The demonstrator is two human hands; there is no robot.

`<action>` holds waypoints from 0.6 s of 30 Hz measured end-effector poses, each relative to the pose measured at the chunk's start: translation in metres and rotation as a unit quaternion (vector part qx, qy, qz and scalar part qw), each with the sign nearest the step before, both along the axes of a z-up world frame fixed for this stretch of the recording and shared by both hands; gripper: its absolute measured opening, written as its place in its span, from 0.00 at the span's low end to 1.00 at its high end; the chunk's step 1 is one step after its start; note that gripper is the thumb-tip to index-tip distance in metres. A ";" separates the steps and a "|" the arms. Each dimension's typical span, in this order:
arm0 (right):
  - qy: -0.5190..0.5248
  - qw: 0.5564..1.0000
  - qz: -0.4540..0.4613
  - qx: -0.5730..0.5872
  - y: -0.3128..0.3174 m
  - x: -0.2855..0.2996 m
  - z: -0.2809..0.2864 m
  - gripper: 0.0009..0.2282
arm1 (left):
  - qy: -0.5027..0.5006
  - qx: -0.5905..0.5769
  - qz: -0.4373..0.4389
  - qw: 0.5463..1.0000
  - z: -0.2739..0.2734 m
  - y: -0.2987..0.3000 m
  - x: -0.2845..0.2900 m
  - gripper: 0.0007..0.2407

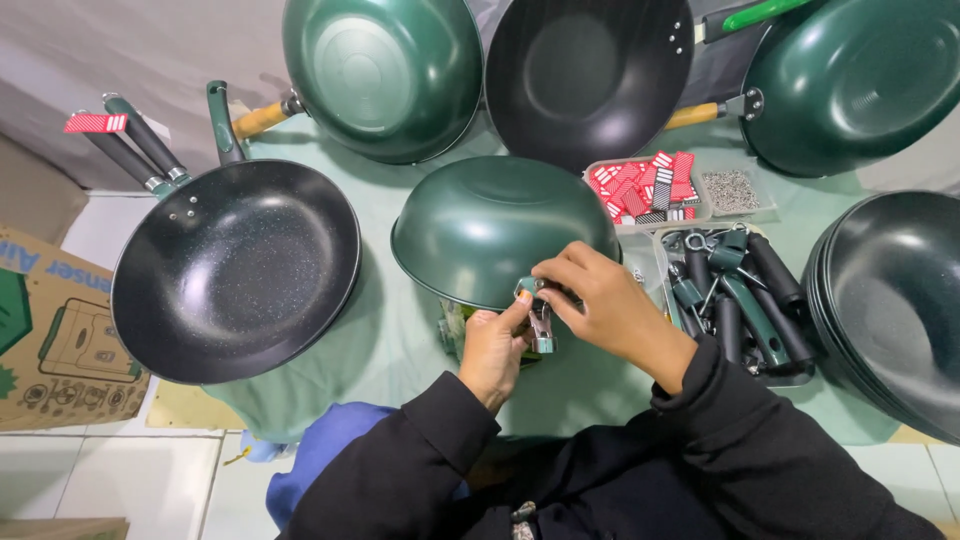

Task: Assembling or repairing woks by attaching metal brackets and tightening screws with a screwdriver.

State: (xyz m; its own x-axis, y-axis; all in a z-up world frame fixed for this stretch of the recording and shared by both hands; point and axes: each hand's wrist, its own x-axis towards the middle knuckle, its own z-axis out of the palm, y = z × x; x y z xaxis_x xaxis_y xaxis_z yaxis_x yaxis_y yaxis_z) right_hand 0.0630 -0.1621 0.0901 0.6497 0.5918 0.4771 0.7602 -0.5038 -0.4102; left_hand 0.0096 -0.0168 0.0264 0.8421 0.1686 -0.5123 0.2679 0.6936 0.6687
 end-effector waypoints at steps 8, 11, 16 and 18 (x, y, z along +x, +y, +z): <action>-0.039 0.999 -0.034 -0.010 0.005 -0.006 -0.013 0.01 | 0.024 -0.017 0.005 1.000 -0.011 0.001 -0.004 0.10; -0.053 0.997 -0.053 -0.019 0.004 -0.011 -0.017 0.01 | 0.032 -0.022 0.003 0.999 -0.009 -0.001 -0.007 0.10; -0.046 0.996 -0.076 -0.017 0.002 -0.018 -0.017 0.03 | 0.030 -0.021 0.002 0.999 -0.022 0.000 -0.004 0.12; -0.047 0.995 -0.085 -0.007 0.003 -0.020 -0.019 0.04 | 0.025 -0.018 -0.002 1.000 -0.018 0.002 -0.005 0.12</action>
